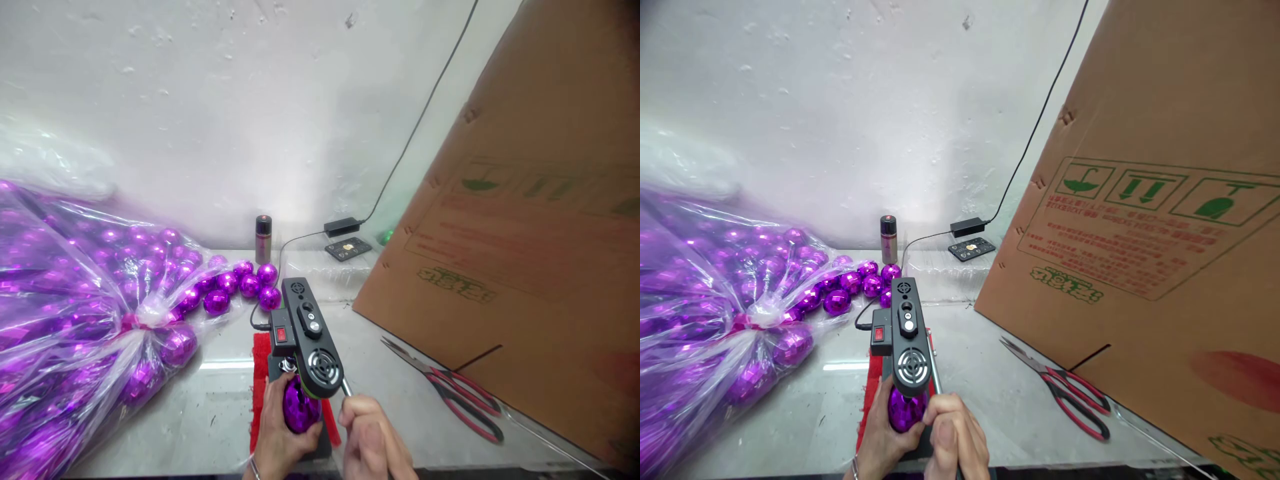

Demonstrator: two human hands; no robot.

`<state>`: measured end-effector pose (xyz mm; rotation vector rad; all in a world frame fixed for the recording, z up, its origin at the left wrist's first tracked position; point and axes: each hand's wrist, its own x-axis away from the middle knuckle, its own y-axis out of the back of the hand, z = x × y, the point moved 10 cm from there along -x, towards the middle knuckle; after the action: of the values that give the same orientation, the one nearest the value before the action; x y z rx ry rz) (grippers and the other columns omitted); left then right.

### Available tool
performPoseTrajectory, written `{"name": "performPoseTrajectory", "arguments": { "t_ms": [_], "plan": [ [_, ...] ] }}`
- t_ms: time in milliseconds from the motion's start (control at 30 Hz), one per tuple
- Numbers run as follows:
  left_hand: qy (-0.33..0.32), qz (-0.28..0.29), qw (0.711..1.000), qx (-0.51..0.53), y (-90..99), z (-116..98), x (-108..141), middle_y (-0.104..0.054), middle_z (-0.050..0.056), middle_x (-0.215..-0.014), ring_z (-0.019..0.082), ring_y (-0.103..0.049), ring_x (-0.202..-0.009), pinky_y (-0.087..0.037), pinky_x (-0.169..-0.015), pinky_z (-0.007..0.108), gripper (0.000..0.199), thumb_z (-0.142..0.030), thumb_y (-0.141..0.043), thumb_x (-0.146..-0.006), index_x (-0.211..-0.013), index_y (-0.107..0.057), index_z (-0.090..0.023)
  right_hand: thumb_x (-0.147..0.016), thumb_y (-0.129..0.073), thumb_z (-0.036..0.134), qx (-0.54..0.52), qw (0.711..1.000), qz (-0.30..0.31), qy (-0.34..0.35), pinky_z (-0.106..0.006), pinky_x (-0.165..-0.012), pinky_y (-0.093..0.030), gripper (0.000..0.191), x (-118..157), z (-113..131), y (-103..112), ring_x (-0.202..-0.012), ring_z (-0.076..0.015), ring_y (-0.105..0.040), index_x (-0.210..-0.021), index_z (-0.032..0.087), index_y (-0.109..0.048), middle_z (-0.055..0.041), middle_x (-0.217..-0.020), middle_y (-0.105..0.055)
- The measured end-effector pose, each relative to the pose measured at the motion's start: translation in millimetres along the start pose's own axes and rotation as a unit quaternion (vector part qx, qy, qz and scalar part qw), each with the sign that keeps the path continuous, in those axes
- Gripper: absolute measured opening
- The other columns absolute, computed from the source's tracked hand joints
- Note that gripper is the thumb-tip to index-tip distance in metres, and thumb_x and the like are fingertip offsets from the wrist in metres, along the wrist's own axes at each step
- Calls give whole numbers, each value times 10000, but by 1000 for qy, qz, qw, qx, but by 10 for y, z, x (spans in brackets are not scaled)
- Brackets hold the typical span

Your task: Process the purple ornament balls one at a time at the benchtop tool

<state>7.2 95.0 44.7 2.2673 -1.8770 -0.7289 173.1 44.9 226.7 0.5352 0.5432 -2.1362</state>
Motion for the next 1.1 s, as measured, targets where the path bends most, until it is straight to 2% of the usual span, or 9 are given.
{"name": "performPoseTrajectory", "arguments": {
  "t_ms": [100,433,567,667,767,833,900,1033,1100],
  "plan": [
    [1,2,1000,4,0,-12,-15,-760,115,-1211,334,-758,-1121,-656,-990,516,708,-328,-849,-709,-1370,-636,-192,-1093,-496,260,0,1000,2,11,-308,-547,-261,507,-3,8,-5,-548,-98,-440,-593,191,-460,29,-632,-544],
    [19,-24,1000,-7,-1,-86,-57,-758,128,-1181,358,-761,-1097,-651,-983,554,728,-329,-818,-629,-1319,-642,-177,-1064,-530,276,22,997,27,62,-293,-530,-321,456,-6,-39,14,-518,-111,-479,-615,207,-488,30,-599,-536],
    [20,-8,1000,0,-12,-59,-54,-762,125,-1187,351,-764,-1111,-654,-994,547,702,-357,-818,-672,-1330,-648,-181,-1067,-525,270,25,993,46,109,-270,-496,-336,493,-13,-55,20,-475,-96,-490,-580,202,-496,36,-584,-556],
    [27,-1,1000,3,-12,-21,-57,-761,137,-1200,358,-760,-1127,-646,-1015,557,722,-338,-833,-658,-1337,-651,-172,-1073,-513,285,16,991,46,124,-260,-470,-344,539,-37,-26,7,-465,-103,-478,-544,207,-446,40,-541,-495],
    [31,3,1000,6,-15,9,-80,-763,144,-1232,374,-744,-1183,-620,-1068,581,738,-324,-846,-654,-1350,-654,-169,-1087,-508,296,28,996,40,70,-277,-472,-311,498,-121,39,-39,-468,-100,-429,-596,211,-489,40,-574,-483],
    [39,13,999,14,-25,41,-79,-759,151,-1277,385,-728,-1234,-597,-1107,599,757,-325,-856,-660,-1371,-649,-170,-1103,-505,371,38,998,49,-27,-292,-511,-317,466,-184,26,-97,-503,-110,-422,-669,214,-570,39,-605,-461],
    [57,19,998,29,-14,101,-18,-742,162,-1352,399,-704,-1299,-576,-1139,610,790,-335,-871,-666,-1402,-632,-179,-1096,-530,458,32,994,55,-88,-299,-549,-332,503,-218,68,-141,-546,-122,-435,-653,221,-549,38,-614,-420],
    [84,-45,993,66,260,194,362,-686,182,-1473,433,-642,-1402,-535,-1194,614,902,-337,-925,-642,-1463,-575,-208,-1092,-535,514,19,993,51,-109,-306,-572,-330,535,-226,133,-152,-587,-131,-441,-643,223,-512,23,-648,-456],
    [79,-59,994,53,434,165,607,-716,156,-1417,436,-674,-1351,-585,-1145,590,832,-365,-954,-667,-1420,-621,-255,-1096,-541,485,10,993,52,-104,-308,-567,-312,539,-197,110,-136,-577,-120,-409,-631,220,-481,14,-677,-497]
  ]
}}
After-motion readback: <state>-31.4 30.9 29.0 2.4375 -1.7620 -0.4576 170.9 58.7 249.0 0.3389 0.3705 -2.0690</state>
